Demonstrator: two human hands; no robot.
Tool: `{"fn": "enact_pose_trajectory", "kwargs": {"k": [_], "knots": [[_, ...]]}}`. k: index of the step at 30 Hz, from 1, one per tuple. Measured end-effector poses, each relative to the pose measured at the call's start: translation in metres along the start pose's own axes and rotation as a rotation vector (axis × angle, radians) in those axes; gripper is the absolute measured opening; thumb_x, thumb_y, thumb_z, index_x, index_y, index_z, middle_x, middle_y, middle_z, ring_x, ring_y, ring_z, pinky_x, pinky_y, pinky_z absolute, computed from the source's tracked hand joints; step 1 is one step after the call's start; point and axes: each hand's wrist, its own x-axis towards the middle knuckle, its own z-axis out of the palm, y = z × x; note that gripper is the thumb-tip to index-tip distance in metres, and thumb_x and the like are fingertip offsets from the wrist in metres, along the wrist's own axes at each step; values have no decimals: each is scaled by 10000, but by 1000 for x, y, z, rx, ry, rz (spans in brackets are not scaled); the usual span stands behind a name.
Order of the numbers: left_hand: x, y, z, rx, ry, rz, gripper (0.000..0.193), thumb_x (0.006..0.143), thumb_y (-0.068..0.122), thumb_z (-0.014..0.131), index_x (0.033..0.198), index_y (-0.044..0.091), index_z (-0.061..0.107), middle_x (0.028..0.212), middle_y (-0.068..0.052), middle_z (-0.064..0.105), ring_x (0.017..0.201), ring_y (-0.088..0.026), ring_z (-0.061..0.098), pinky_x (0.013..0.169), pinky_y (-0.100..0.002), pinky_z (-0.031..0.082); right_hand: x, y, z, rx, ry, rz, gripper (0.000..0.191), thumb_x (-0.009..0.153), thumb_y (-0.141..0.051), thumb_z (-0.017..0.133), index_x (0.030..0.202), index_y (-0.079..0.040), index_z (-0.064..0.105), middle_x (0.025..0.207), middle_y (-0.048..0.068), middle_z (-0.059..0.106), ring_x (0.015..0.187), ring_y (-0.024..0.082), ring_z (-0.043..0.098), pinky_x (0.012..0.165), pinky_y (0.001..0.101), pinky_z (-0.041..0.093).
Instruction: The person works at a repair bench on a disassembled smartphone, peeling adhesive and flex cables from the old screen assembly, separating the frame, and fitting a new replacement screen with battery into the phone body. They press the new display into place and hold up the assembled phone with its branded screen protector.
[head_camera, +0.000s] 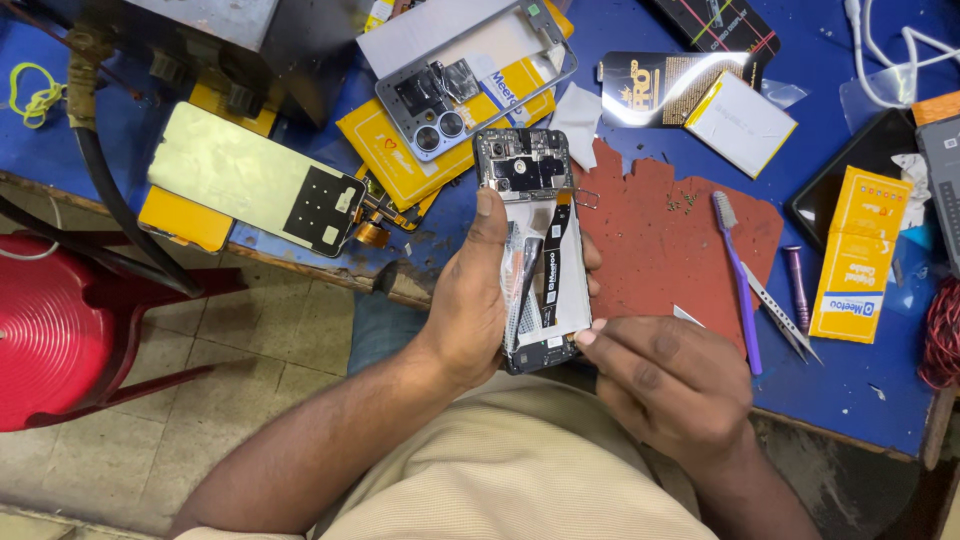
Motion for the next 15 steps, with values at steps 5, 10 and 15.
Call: {"fn": "enact_pose_trajectory", "kwargs": {"k": [5,10,15], "knots": [[0,-3,-4,51,-62,13,785,1065,692,293,1224,-17,588,1017,-133,658,929,-209,689,839,-362,603,-3,-5,6,100,25,243,215,812,2,816,1009,-23,735,926,93,690,747,179,680,621,296,540],[2,-7,-5,107,-36,12,769,1035,688,303,1239,3,587,1049,-114,648,945,-190,679,825,-355,600,-8,-2,11,82,5,253,201,829,-9,817,998,-53,719,941,76,684,748,146,682,635,281,551],[1,-7,-5,39,-22,-9,743,1034,674,308,1231,13,585,1043,-120,651,941,-200,684,814,-362,603,-14,2,20,31,23,200,176,843,-19,817,956,-30,683,920,85,666,706,159,664,603,302,529]]}}
